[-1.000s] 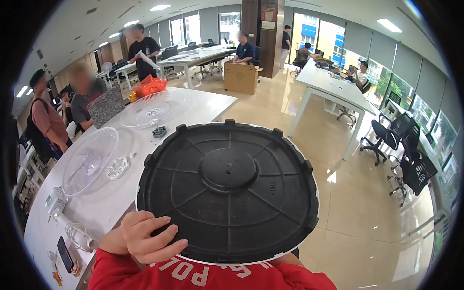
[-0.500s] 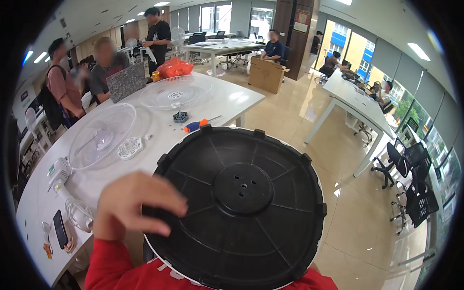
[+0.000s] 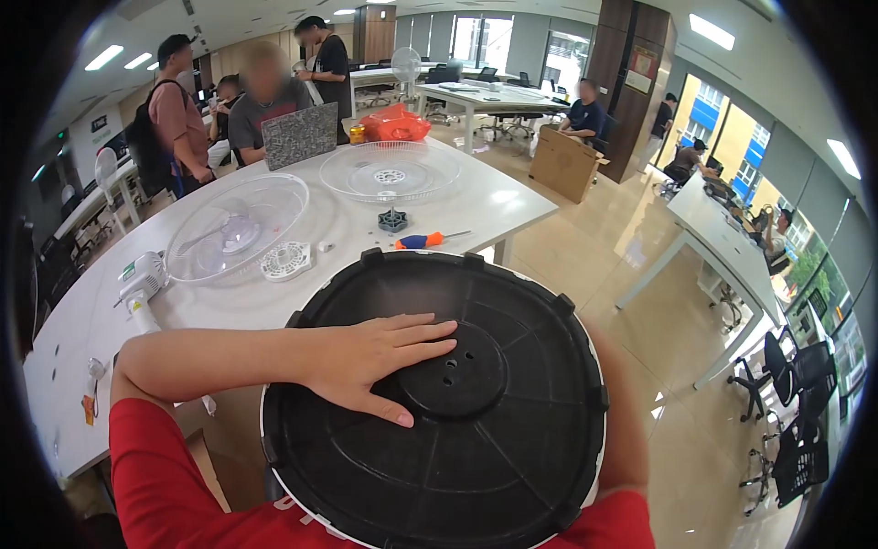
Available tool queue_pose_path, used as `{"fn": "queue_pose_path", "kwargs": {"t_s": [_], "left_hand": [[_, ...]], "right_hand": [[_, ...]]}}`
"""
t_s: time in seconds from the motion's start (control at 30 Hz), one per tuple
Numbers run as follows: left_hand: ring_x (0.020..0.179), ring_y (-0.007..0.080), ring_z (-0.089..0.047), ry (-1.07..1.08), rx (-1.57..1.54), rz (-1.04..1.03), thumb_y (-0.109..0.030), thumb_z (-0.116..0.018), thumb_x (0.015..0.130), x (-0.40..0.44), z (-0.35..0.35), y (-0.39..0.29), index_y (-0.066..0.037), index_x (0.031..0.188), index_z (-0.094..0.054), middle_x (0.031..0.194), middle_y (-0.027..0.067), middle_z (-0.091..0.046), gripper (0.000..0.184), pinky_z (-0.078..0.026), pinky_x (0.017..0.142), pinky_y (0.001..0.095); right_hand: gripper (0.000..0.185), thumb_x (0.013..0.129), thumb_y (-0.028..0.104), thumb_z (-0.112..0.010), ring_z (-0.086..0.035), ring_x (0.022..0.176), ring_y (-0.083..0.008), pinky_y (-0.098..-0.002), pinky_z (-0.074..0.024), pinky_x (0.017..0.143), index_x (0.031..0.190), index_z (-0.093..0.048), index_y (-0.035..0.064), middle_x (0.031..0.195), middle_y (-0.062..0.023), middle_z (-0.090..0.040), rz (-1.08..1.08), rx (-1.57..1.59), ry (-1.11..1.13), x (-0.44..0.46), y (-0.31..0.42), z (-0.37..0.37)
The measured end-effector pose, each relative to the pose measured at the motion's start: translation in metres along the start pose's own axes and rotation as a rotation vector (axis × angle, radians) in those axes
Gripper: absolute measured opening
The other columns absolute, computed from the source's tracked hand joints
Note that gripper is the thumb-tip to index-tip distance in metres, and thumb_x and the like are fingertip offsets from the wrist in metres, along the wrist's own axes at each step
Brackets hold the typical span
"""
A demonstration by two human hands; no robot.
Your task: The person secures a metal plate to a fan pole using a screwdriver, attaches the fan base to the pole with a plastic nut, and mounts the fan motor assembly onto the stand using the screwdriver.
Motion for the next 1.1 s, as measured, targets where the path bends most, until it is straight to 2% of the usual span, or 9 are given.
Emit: {"fn": "queue_pose_path", "kwargs": {"t_s": [0.13, 0.27, 0.4, 0.6, 0.7, 0.83, 0.93, 1.07, 1.1], "left_hand": [[0.16, 0.0456, -0.02, -0.025, -0.004, 0.092, -0.064, -0.068, 0.096, -0.014, 0.001, -0.005, 0.0, 0.166, -0.025, 0.175, 0.0238, -0.018, 0.105, -0.022, 0.13, 0.0529], [0.159, 0.0459, -0.023, -0.083, -0.02, 0.169, -0.063, -0.071, 0.095, -0.027, 0.0, -0.004, 0.002, 0.163, -0.03, 0.174, 0.025, -0.021, 0.103, -0.024, 0.13, 0.0526], [0.158, 0.0477, -0.026, -0.118, -0.023, 0.264, -0.064, -0.068, 0.095, -0.039, 0.006, 0.0, 0.006, 0.159, -0.035, 0.171, 0.0283, -0.027, 0.1, -0.028, 0.129, 0.0523], [0.158, 0.0481, -0.025, -0.131, -0.033, 0.343, -0.065, -0.068, 0.096, -0.061, 0.006, 0.006, 0.007, 0.159, -0.034, 0.171, 0.0287, -0.026, 0.102, -0.027, 0.129, 0.0526], [0.159, 0.0479, -0.024, -0.142, -0.051, 0.378, -0.065, -0.067, 0.096, -0.072, 0.004, 0.011, 0.007, 0.16, -0.033, 0.171, 0.0285, -0.025, 0.103, -0.026, 0.13, 0.0523], [0.16, 0.0474, -0.021, -0.137, -0.079, 0.414, -0.061, -0.072, 0.095, -0.077, 0.001, 0.013, 0.005, 0.162, -0.031, 0.174, 0.0258, -0.02, 0.103, -0.024, 0.13, 0.0532], [0.16, 0.0468, -0.02, -0.146, -0.097, 0.411, -0.062, -0.072, 0.095, -0.079, 0.0, 0.014, 0.005, 0.162, -0.03, 0.174, 0.0254, -0.019, 0.103, -0.024, 0.13, 0.0529], [0.16, 0.0458, -0.02, -0.15, -0.098, 0.402, -0.062, -0.071, 0.095, -0.078, 0.002, 0.011, 0.006, 0.161, -0.031, 0.174, 0.0251, -0.019, 0.103, -0.024, 0.13, 0.0522], [0.161, 0.0454, -0.019, -0.146, -0.116, 0.412, -0.063, -0.071, 0.095, -0.077, 0.004, 0.012, 0.006, 0.161, -0.032, 0.175, 0.0247, -0.018, 0.103, -0.024, 0.131, 0.0516]], "right_hand": [[0.03, 0.1, 0.021, -0.064, -0.072, 0.074, -0.0167, -0.0338, -0.0587, 0.072, 0.12, -0.072, -0.0004, 0.092, -0.0096, -0.075, 0.158, -0.224, -0.077, 0.094, 0.019, 0.039], [0.033, 0.1, 0.027, -0.068, -0.074, 0.077, -0.0176, -0.0342, -0.0589, 0.071, 0.119, -0.071, 0.0014, 0.096, -0.0089, -0.075, 0.352, -0.238, 0.295, 0.196, 0.16, 0.01], [0.044, 0.093, 0.037, -0.076, -0.071, 0.113, -0.032, -0.0433, -0.0567, 0.097, 0.125, -0.072, 0.0071, 0.117, -0.0162, -0.075, 0.684, -0.54, 0.403, 0.267, 0.248, -0.097], [0.031, 0.083, 0.02, -0.083, -0.074, 0.109, -0.0374, -0.0465, -0.0602, 0.093, 0.109, -0.08, 0.0056, 0.116, -0.0189, -0.077, 0.721, -0.779, 0.403, 0.325, 0.267, -0.223], [0.02, 0.085, 0.001, -0.073, -0.075, 0.108, -0.0367, -0.047, -0.0624, 0.087, 0.103, -0.081, 0.0016, 0.112, -0.0209, -0.078, 0.666, -0.814, 0.258, 0.32, 0.276, -0.23], [0.021, 0.085, 0.002, -0.072, -0.075, 0.108, -0.037, -0.0475, -0.062, 0.088, 0.104, -0.081, 0.0032, 0.111, -0.0204, -0.078, 0.69, -0.852, 0.259, 0.322, 0.286, -0.231], [0.01, 0.083, 0.004, -0.071, -0.075, 0.09, -0.0379, -0.0469, -0.0607, 0.079, 0.091, -0.076, 0.0045, 0.094, -0.0184, -0.077, 0.85, -0.734, 0.167, 0.325, 0.312, -0.21], [0.003, 0.084, 0.004, -0.07, -0.075, 0.086, -0.0262, -0.0373, -0.0606, 0.078, 0.085, -0.069, 0.0019, 0.094, -0.0139, -0.077, 0.839, -0.032, 0.144, 0.256, 0.369, -0.107], [0.003, 0.085, 0.003, -0.07, -0.074, 0.084, -0.0225, -0.0358, -0.0592, 0.076, 0.083, -0.067, 0.0032, 0.09, -0.0098, -0.075, 0.744, 0.325, 0.29, 0.222, 0.374, -0.089]]}}
Point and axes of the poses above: each hand's wrist, its own x-axis towards the middle knuckle, its own z-axis out of the back of the hand, y = z × x, the point moved 4 cm from there along x, towards the middle knuckle
